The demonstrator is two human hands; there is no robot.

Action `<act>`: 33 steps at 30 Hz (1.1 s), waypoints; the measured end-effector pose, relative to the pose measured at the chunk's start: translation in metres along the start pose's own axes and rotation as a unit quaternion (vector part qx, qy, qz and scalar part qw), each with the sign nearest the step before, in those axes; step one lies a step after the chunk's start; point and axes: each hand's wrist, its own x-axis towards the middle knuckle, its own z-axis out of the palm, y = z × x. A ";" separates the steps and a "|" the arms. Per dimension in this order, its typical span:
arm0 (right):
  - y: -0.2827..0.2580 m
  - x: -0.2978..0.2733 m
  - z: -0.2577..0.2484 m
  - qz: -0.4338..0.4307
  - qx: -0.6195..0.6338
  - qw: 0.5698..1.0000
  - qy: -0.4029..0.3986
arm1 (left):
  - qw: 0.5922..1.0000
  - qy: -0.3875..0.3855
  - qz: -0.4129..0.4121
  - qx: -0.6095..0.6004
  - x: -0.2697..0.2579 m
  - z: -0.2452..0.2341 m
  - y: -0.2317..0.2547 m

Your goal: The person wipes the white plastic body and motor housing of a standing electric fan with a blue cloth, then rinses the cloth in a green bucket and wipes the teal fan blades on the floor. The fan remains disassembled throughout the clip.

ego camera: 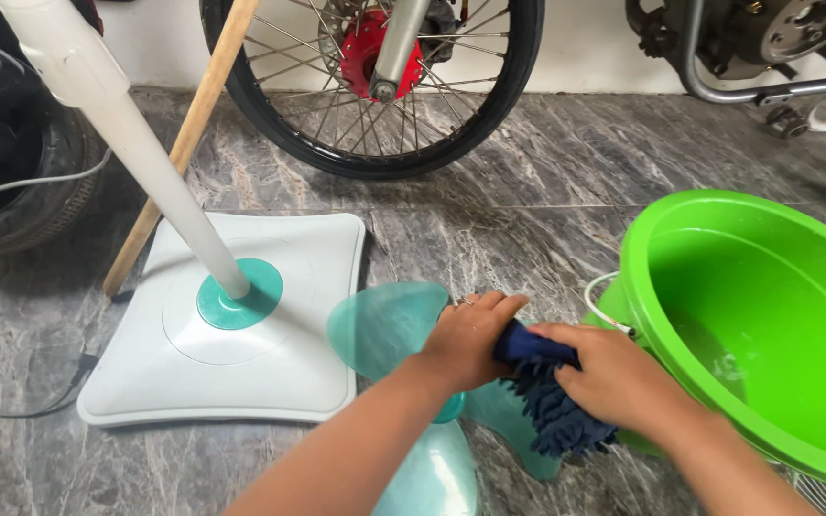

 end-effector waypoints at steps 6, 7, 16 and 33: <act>0.030 -0.023 0.093 0.152 -0.190 0.968 -0.058 | 0.986 -0.096 -0.066 0.120 -0.022 0.034 -0.037; 0.036 -0.031 0.112 0.108 -0.194 0.970 -0.102 | 0.975 -0.134 -0.075 0.160 -0.029 0.038 -0.042; 0.104 -0.021 0.193 0.283 0.055 0.945 0.158 | 0.950 -0.236 -0.116 0.169 -0.053 0.073 -0.057; 0.087 0.059 0.227 0.034 -0.030 0.995 0.091 | 0.983 -0.153 -0.070 0.071 -0.064 0.094 -0.086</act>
